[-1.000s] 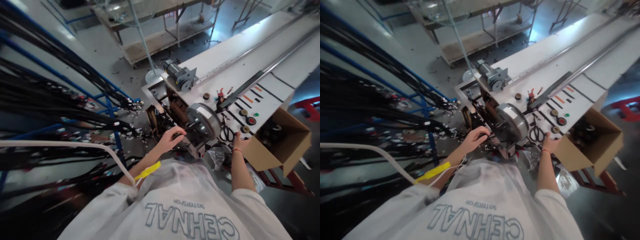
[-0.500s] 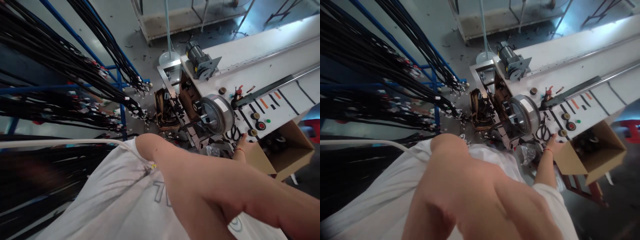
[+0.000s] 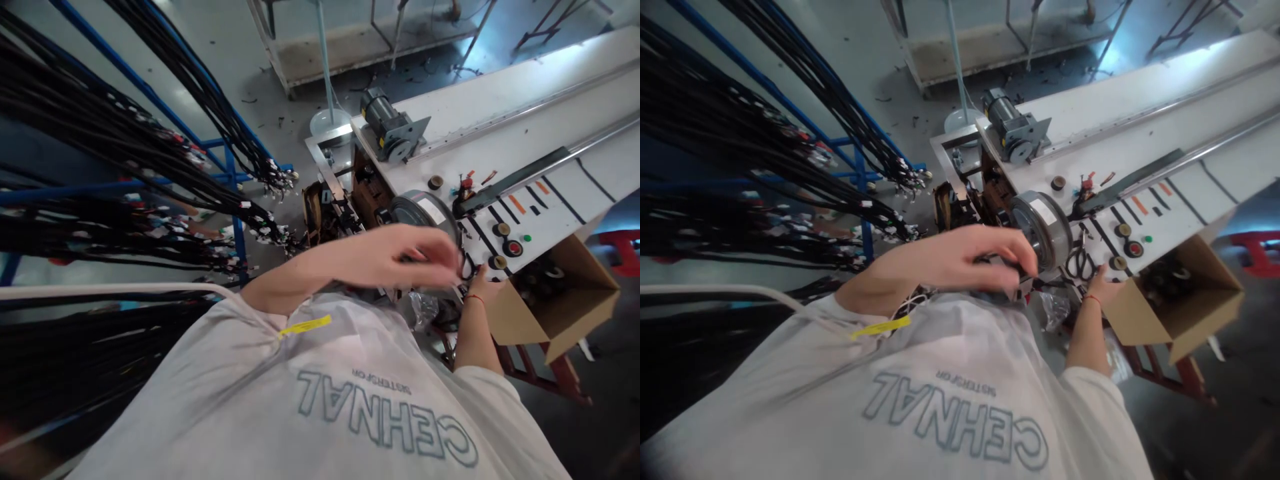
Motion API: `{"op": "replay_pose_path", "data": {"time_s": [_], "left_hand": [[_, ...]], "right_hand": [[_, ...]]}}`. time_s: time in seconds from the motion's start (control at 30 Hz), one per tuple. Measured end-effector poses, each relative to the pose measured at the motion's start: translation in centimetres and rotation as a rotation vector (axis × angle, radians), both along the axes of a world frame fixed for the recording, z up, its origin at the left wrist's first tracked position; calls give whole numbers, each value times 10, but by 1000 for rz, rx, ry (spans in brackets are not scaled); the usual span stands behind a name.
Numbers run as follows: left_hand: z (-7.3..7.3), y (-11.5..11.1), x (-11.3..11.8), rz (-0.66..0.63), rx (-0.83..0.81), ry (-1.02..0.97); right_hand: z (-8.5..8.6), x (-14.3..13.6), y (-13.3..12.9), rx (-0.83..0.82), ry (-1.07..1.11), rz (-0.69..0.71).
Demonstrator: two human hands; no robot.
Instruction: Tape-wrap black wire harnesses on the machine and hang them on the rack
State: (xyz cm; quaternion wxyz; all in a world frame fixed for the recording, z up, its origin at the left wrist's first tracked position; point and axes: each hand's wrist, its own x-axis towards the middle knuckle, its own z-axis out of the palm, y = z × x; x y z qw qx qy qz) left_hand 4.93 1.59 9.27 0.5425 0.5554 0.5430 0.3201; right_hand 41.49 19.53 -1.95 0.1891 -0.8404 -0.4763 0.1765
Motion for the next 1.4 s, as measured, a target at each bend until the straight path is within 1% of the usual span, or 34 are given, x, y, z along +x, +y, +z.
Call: {"op": "replay_pose_path", "data": {"time_s": [0.07,0.1,0.17,0.23,0.3,0.37,0.4,0.43,0.5,0.57,0.63,0.73,0.8,0.9,0.97,1.03,1.1,1.17,1.23,1.3,1.4], "left_hand": [[-5,27,-13,77,-10,102],[-11,36,-17,71,-14,129],[-31,39,-18,-8,-49,145],[-60,27,-16,-107,-113,179],[-91,7,-16,-139,-148,260],[-115,-16,-19,-94,-138,347],[-123,-27,-21,-48,-113,372],[-127,-39,-22,12,-73,381],[-126,-59,-21,158,9,368],[-118,-73,-15,273,53,336],[-107,-80,-7,340,46,308],[-95,-75,7,416,-3,295],[-91,-64,14,447,-28,284],[-88,-45,21,452,-39,246],[-89,-34,25,458,-35,194],[-92,-25,28,483,-62,86],[-98,-19,30,499,-126,-52],[-105,-17,30,488,-195,-144],[-110,-17,30,455,-235,-169],[-112,-18,30,447,-241,-167],[-110,-17,28,478,-224,-153]], "right_hand": [[-4,2,1,41,15,-77],[-5,2,1,68,21,-111],[-6,2,2,108,24,-155],[-5,1,1,105,20,-176],[-2,1,0,78,24,-191],[0,0,-2,62,30,-204],[2,0,-3,62,32,-206],[2,-1,-4,63,31,-206],[3,-2,-5,55,26,-208],[4,-3,-6,34,23,-219],[3,-3,-6,24,30,-229],[2,-3,-6,32,43,-232],[1,-2,-7,37,53,-231],[1,-2,-9,34,77,-219],[1,-2,-11,33,94,-217],[0,-2,-12,49,111,-225],[-1,-2,-12,60,137,-239],[-1,-2,-13,52,156,-247],[-1,-2,-13,37,165,-252],[-1,-1,-13,33,162,-257],[-2,0,-12,30,149,-257]]}}
